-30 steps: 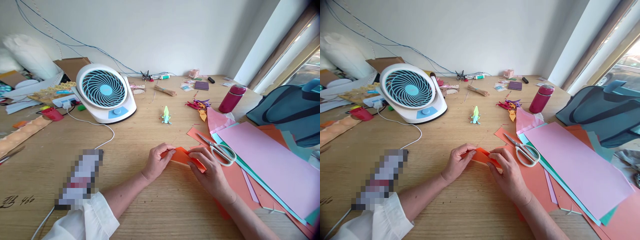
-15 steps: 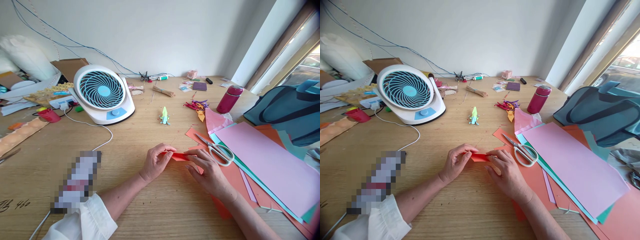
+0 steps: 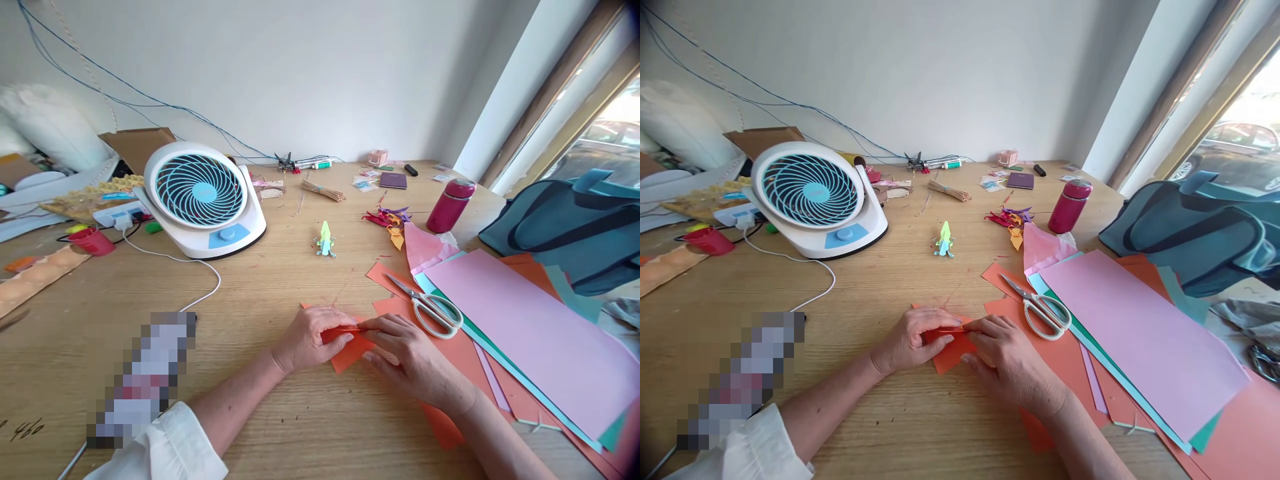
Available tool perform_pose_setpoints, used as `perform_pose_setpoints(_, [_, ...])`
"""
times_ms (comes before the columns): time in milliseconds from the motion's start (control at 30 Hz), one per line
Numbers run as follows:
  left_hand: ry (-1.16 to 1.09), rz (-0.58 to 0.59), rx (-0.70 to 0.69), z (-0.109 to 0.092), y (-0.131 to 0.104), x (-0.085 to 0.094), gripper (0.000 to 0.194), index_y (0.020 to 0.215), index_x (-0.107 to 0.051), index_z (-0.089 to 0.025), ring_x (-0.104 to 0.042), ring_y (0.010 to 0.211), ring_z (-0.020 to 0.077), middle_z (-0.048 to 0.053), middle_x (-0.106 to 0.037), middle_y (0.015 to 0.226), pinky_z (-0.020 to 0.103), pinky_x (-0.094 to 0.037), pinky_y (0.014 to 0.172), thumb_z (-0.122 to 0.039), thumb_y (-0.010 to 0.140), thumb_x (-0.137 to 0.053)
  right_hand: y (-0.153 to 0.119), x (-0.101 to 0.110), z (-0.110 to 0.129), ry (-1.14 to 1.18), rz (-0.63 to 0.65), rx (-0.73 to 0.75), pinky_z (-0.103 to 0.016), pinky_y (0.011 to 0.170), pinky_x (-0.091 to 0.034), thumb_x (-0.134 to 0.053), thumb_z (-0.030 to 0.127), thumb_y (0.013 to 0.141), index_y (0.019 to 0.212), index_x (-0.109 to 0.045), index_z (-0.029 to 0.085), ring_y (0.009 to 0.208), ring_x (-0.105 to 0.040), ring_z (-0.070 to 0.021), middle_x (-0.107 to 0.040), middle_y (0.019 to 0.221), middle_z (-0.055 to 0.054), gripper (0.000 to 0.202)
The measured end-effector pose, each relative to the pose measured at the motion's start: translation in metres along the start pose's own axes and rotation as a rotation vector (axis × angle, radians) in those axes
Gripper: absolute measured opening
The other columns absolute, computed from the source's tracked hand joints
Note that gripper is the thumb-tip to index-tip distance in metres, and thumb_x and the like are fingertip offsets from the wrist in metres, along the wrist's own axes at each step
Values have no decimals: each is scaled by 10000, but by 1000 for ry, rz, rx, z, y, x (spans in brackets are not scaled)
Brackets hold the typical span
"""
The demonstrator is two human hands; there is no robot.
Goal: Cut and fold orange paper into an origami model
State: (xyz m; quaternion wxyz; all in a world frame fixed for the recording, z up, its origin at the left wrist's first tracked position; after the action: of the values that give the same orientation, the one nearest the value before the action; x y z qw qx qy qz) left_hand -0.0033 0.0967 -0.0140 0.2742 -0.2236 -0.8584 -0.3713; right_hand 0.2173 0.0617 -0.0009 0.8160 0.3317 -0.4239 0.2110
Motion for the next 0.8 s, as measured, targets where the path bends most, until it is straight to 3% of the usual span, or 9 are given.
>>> perform_pose_setpoints(133, [47,72,-21,0,-2,-4,214,1057,-716,-176,-736,930,190,74,-777,996,311,-570,895,-162,890,-584,2,-1,4,28,44,31,-402,849,-514,-523,232,975,1061,-670,191,966,-639,-235,-702,1057,-112,175])
perform_pose_setpoints(433, [143,106,-105,-2,-10,-5,184,995,-733,-175,-736,989,213,64,-786,981,336,-580,911,-155,908,-572,3,-7,11,28,98,30,-327,726,-447,-546,176,950,821,-582,200,762,-598,-181,-660,811,-31,137])
perform_pose_setpoints(500, [132,90,-114,-2,-10,-5,183,972,-731,-171,-742,956,209,62,-788,944,323,-585,871,-147,905,-562,3,-8,11,30,84,-27,-323,713,-439,-607,169,908,859,-563,201,756,-592,-183,-662,838,-28,73])
perform_pose_setpoints(633, [58,44,-98,-1,-11,-5,191,903,-717,-158,-742,834,181,68,-776,865,287,-577,787,-112,886,-532,3,-8,10,30,72,-133,-325,728,-444,-665,117,833,989,-554,199,806,-604,-198,-669,915,-36,208])
perform_pose_setpoints(800, [9,51,-18,2,-10,-3,202,783,-684,-165,-705,730,164,60,-744,772,278,-558,726,-117,882,-514,3,-8,6,-9,157,-184,-304,716,-437,-631,95,844,917,-595,203,813,-585,-189,-632,908,-38,136])
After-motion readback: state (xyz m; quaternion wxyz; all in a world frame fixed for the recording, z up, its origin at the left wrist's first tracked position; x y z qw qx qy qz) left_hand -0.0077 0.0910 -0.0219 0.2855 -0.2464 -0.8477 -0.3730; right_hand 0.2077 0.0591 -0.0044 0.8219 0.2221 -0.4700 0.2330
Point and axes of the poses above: each hand's wrist, its own y-axis towards the middle knuckle, its own x-axis out of the back of the hand, z = x × y, the point moved 1 cm from there along y, towards the middle knuckle
